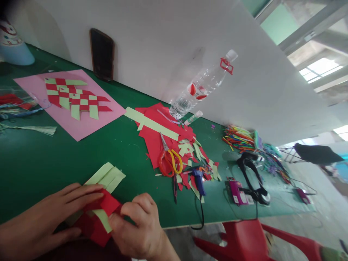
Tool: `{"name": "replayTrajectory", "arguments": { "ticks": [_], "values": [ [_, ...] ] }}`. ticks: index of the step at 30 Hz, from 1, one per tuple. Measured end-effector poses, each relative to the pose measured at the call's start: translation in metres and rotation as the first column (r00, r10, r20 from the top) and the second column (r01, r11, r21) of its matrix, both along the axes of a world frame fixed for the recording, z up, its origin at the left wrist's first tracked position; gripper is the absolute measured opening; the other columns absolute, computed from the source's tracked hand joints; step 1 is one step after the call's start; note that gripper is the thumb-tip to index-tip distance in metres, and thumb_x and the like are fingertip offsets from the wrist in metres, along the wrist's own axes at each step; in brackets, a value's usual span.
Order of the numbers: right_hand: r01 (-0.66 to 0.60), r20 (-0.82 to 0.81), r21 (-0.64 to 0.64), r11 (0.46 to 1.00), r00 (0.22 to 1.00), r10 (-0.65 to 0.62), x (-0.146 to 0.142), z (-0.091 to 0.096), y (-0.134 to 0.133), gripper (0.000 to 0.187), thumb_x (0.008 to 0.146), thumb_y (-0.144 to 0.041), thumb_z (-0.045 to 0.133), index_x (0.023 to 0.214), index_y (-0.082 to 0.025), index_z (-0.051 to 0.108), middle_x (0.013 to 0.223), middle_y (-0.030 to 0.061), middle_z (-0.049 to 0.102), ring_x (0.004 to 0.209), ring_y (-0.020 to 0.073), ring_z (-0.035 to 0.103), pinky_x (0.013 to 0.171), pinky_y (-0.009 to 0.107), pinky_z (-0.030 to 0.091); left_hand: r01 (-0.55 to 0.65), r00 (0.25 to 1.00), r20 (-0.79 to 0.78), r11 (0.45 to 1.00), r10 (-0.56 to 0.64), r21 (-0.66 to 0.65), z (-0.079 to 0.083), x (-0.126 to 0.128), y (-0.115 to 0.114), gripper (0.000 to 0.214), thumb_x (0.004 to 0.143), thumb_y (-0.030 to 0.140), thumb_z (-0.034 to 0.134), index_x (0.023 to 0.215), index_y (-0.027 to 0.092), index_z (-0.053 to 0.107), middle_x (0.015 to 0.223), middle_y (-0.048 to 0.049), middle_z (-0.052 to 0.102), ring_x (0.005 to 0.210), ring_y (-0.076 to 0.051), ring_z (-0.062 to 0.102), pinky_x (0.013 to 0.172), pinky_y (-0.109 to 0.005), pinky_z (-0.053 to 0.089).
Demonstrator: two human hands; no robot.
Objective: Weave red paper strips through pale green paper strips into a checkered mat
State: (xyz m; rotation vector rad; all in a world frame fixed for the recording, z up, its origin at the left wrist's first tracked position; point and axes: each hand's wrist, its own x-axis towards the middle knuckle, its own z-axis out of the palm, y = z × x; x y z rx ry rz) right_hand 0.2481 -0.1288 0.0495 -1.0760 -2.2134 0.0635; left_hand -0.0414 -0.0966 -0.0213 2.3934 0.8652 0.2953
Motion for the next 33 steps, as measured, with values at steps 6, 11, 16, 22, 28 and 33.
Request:
{"name": "replayTrajectory", "arguments": {
  "ticks": [6, 11, 16, 22, 28, 33],
  "values": [
    [0.005, -0.025, -0.008, 1.000, 1.000, -0.005, -0.001, 0.002, 0.001, 0.013, 0.092, -0.014, 0.064, 0.097, -0.023, 0.072, 0.088, 0.0020, 0.066, 0.081, 0.0180, 0.055, 0.076, 0.032, 0.051, 0.021, 0.999, -0.026, 1.000, -0.020, 0.004, 0.002, 0.002, -0.001, 0.073, 0.089, 0.038, 0.078, 0.156, 0.048, 0.049, 0.164, 0.0028, 0.054, 0.139, -0.030, 0.064, 0.109, -0.044, 0.058],
    [0.017, -0.016, -0.035, 0.999, 1.000, -0.018, -0.002, -0.006, 0.005, 0.011, 0.095, -0.016, 0.064, 0.098, -0.022, 0.072, 0.101, 0.0045, 0.068, 0.093, 0.0209, 0.058, 0.085, 0.036, 0.052, 0.011, 1.000, -0.009, 1.000, -0.011, -0.013, 0.002, 0.004, -0.002, 0.073, 0.089, 0.040, 0.079, 0.155, 0.047, 0.050, 0.164, 0.0031, 0.053, 0.142, -0.030, 0.061, 0.114, -0.045, 0.054],
    [0.158, 0.004, -0.178, 0.971, 0.987, -0.160, -0.006, -0.030, 0.024, 0.008, 0.095, -0.018, 0.071, 0.092, -0.024, 0.073, 0.111, 0.0058, 0.070, 0.107, 0.0237, 0.060, 0.095, 0.039, 0.053, -0.037, 0.998, 0.053, 0.999, 0.039, -0.033, 0.004, 0.007, 0.001, 0.084, 0.095, 0.048, 0.073, 0.167, 0.040, 0.030, 0.159, 0.0003, 0.060, 0.135, -0.027, 0.066, 0.109, -0.039, 0.056],
    [0.240, 0.084, -0.256, 0.936, 0.970, -0.226, -0.008, -0.050, 0.041, 0.007, 0.092, -0.021, 0.075, 0.089, -0.023, 0.070, 0.114, 0.0069, 0.071, 0.108, 0.0267, 0.063, 0.095, 0.044, 0.055, -0.056, 0.997, 0.055, 0.997, 0.058, -0.047, 0.001, 0.005, -0.001, 0.096, 0.094, 0.046, 0.075, 0.170, 0.042, 0.016, 0.163, 0.0009, 0.056, 0.137, -0.028, 0.064, 0.112, -0.039, 0.054],
    [0.286, 0.126, -0.264, 0.921, 0.957, -0.261, -0.007, -0.045, 0.037, 0.042, 0.092, -0.021, 0.071, 0.133, -0.017, 0.062, 0.130, 0.0161, 0.067, 0.122, 0.0315, 0.061, 0.104, 0.050, 0.055, -0.014, 1.000, 0.008, 1.000, 0.014, -0.011, 0.000, 0.008, -0.002, 0.076, 0.091, 0.045, 0.078, 0.159, 0.047, 0.044, 0.163, 0.0028, 0.056, 0.138, -0.027, 0.063, 0.112, -0.040, 0.053],
    [0.039, 0.167, -0.303, 0.952, 0.986, 0.013, -0.012, -0.039, 0.019, 0.038, 0.099, -0.025, 0.068, 0.136, -0.020, 0.063, 0.137, 0.0118, 0.070, 0.143, 0.0297, 0.053, 0.121, 0.050, 0.043, -0.018, 1.000, 0.025, 1.000, 0.017, 0.021, -0.001, 0.012, -0.002, 0.058, 0.091, 0.038, 0.077, 0.147, 0.042, 0.061, 0.161, 0.0016, 0.058, 0.132, -0.025, 0.065, 0.108, -0.036, 0.057]
  ]
}}
